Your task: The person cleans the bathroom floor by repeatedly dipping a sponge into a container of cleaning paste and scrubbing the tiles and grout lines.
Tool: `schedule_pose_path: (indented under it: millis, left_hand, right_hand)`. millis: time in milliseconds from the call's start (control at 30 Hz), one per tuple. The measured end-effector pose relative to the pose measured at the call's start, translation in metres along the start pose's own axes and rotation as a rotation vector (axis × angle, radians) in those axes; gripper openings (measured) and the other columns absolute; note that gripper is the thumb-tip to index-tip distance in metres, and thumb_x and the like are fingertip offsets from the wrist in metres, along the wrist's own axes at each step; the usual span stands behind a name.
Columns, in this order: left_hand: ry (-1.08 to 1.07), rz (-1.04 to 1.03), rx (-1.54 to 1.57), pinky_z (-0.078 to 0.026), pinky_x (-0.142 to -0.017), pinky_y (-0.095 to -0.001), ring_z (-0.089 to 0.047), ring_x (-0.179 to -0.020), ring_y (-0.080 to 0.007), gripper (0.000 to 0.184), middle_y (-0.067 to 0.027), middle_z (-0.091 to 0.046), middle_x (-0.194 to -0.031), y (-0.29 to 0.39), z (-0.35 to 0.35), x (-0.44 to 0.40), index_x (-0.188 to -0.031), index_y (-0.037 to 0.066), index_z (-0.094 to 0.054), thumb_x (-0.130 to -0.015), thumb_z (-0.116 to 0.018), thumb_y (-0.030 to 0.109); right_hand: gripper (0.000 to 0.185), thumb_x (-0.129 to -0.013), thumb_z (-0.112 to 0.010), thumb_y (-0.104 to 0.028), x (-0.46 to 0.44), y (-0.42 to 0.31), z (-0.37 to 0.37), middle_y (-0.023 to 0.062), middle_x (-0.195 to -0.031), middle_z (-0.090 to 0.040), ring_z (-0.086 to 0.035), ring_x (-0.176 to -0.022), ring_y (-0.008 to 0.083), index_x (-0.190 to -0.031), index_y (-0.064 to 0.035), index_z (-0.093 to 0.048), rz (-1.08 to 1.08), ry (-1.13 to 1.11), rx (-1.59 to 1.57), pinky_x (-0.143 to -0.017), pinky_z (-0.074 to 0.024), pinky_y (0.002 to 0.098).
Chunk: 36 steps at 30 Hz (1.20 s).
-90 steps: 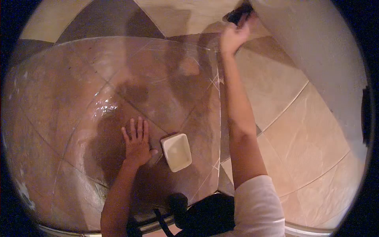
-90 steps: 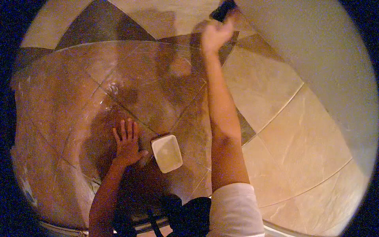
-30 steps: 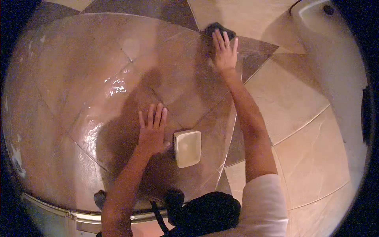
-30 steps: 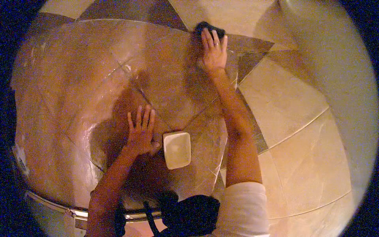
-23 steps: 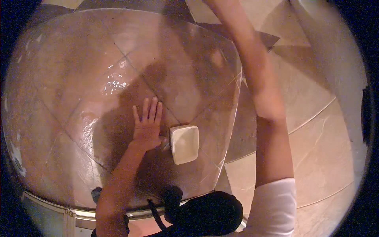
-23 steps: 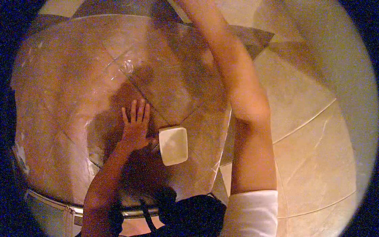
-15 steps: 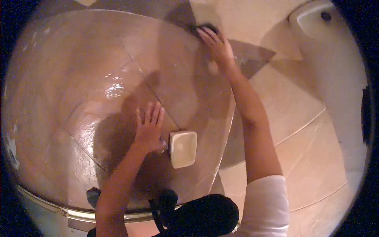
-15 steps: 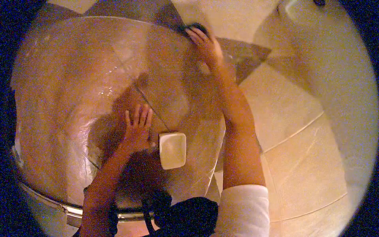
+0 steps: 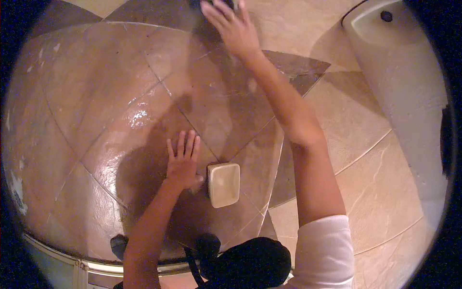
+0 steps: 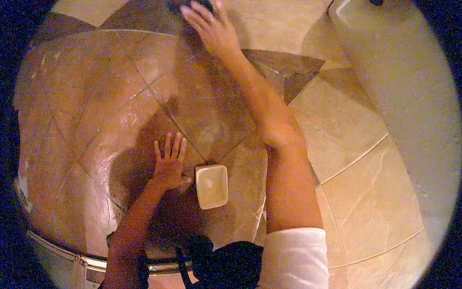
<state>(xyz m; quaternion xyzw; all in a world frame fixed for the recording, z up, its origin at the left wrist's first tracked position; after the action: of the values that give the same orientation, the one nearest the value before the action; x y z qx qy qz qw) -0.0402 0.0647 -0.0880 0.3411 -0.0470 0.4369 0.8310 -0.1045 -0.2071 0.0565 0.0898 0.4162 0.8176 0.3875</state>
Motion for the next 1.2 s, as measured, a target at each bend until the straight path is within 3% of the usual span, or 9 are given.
schedule_pose_path:
  millis: [100, 167, 233, 367, 467, 533, 733, 1033, 1200]
  left_hand:
    - [0.025, -0.013, 0.012, -0.003, -0.108, -0.0616, -0.001, -0.14, -0.0334, 0.117, -0.0127, -0.006, -0.152, 0.002, 0.004, 0.003, -0.144, 0.004, -0.014, -0.056, -0.078, 0.046]
    - [0.05, -0.016, 0.035, -0.004, -0.108, -0.0611, -0.002, -0.14, -0.0331, 0.116, -0.0129, -0.007, -0.152, -0.003, 0.002, 0.005, -0.144, 0.004, -0.015, -0.056, -0.078, 0.045]
    - [0.057, -0.022, 0.043, -0.005, -0.108, -0.0601, -0.003, -0.14, -0.0326, 0.115, -0.0126, -0.007, -0.152, -0.003, 0.001, 0.004, -0.144, 0.004, -0.015, -0.057, -0.078, 0.045]
    - [0.028, -0.014, 0.03, -0.006, -0.108, -0.0605, -0.003, -0.14, -0.0332, 0.115, -0.0129, -0.007, -0.152, 0.0, 0.002, 0.003, -0.144, 0.004, -0.014, -0.057, -0.077, 0.045]
    - [0.027, -0.008, 0.038, -0.005, -0.108, -0.0609, -0.002, -0.14, -0.034, 0.116, -0.0132, -0.006, -0.152, -0.003, 0.002, 0.004, -0.144, 0.004, -0.013, -0.057, -0.078, 0.046]
    - [0.003, -0.01, 0.032, -0.004, -0.108, -0.0613, -0.001, -0.14, -0.0346, 0.116, -0.0134, -0.005, -0.152, -0.003, -0.001, 0.003, -0.144, 0.004, -0.013, -0.058, -0.078, 0.046]
    - [0.023, -0.007, 0.022, -0.004, -0.108, -0.0614, -0.002, -0.14, -0.034, 0.116, -0.0131, -0.006, -0.152, -0.001, -0.001, 0.003, -0.144, 0.005, -0.013, -0.057, -0.078, 0.045]
    - [0.097, -0.02, 0.029, -0.007, -0.108, -0.0606, -0.007, -0.14, -0.0313, 0.115, -0.0118, -0.012, -0.151, -0.004, 0.0, 0.004, -0.143, 0.005, -0.018, -0.053, -0.08, 0.042]
    - [0.107, -0.021, 0.015, -0.007, -0.108, -0.0603, -0.008, -0.14, -0.0311, 0.117, -0.0119, -0.014, -0.151, -0.003, 0.002, 0.004, -0.143, 0.005, -0.019, -0.051, -0.082, 0.04]
  right_hand:
    - [0.063, -0.08, -0.051, -0.02, 0.089, 0.001, -0.058, -0.005, -0.15, -0.022, -0.023, -0.137, 0.0122, -0.141, -0.0204, -0.033, 0.089, -0.343, 0.168, -0.11, -0.0179, 0.0477]
    - [0.06, -0.083, -0.048, -0.019, 0.137, 0.054, -0.054, -0.0009, -0.15, -0.022, -0.023, -0.137, 0.017, -0.142, -0.0183, -0.032, -0.387, -0.4, -0.278, -0.111, -0.0149, 0.0501]
    - [0.066, -0.08, -0.05, -0.021, 0.166, 0.085, -0.04, 0.0127, -0.148, -0.025, -0.023, -0.137, 0.0307, -0.141, -0.0077, -0.03, -0.586, -0.262, 0.118, -0.112, -0.0097, 0.0513]
    - [0.07, -0.078, -0.049, -0.024, 0.14, 0.061, -0.052, 0.0311, -0.142, -0.025, -0.017, -0.134, 0.0451, -0.135, 0.011, -0.028, -0.732, 0.117, -0.235, -0.111, -0.0096, 0.0531]
    - [0.065, -0.084, -0.046, -0.026, 0.126, -0.001, -0.081, 0.0303, -0.142, -0.024, -0.019, -0.134, 0.0429, -0.135, 0.0103, -0.029, -0.577, -0.604, 0.135, -0.111, -0.0091, 0.0507]
    - [0.06, -0.088, -0.043, -0.028, 0.165, -0.029, -0.114, 0.0318, -0.139, -0.029, -0.032, -0.127, 0.0446, -0.131, 0.0125, -0.033, -0.916, -0.403, -0.699, -0.108, -0.0228, 0.0486]
    - [0.063, -0.088, -0.048, -0.042, 0.206, 0.027, -0.136, 0.0327, -0.113, -0.055, -0.051, -0.111, 0.0435, -0.117, 0.0144, -0.05, -1.94, -0.292, -1.021, -0.095, -0.0396, 0.0424]
    - [0.068, -0.084, -0.053, -0.052, 0.125, -0.021, -0.103, 0.0285, -0.108, -0.059, -0.053, -0.107, 0.0436, -0.11, 0.0106, -0.054, -1.508, -0.231, -0.904, -0.092, -0.0406, 0.0426]
    - [0.071, -0.081, -0.06, -0.048, 0.107, -0.032, -0.114, 0.0279, -0.108, -0.057, -0.055, -0.099, 0.0432, -0.116, 0.0105, -0.042, -1.797, -0.044, -0.885, -0.09, -0.0418, 0.0456]
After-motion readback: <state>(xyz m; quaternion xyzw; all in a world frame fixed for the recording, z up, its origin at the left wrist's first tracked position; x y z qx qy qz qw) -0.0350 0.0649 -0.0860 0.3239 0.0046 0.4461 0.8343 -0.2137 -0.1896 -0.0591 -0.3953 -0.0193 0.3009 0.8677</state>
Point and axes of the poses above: each hand's wrist, its own x-axis away from the middle knuckle, its own z-axis out of the back of the hand, y = z × x, the point moved 9 cm from there along -x, towards the middle knuckle
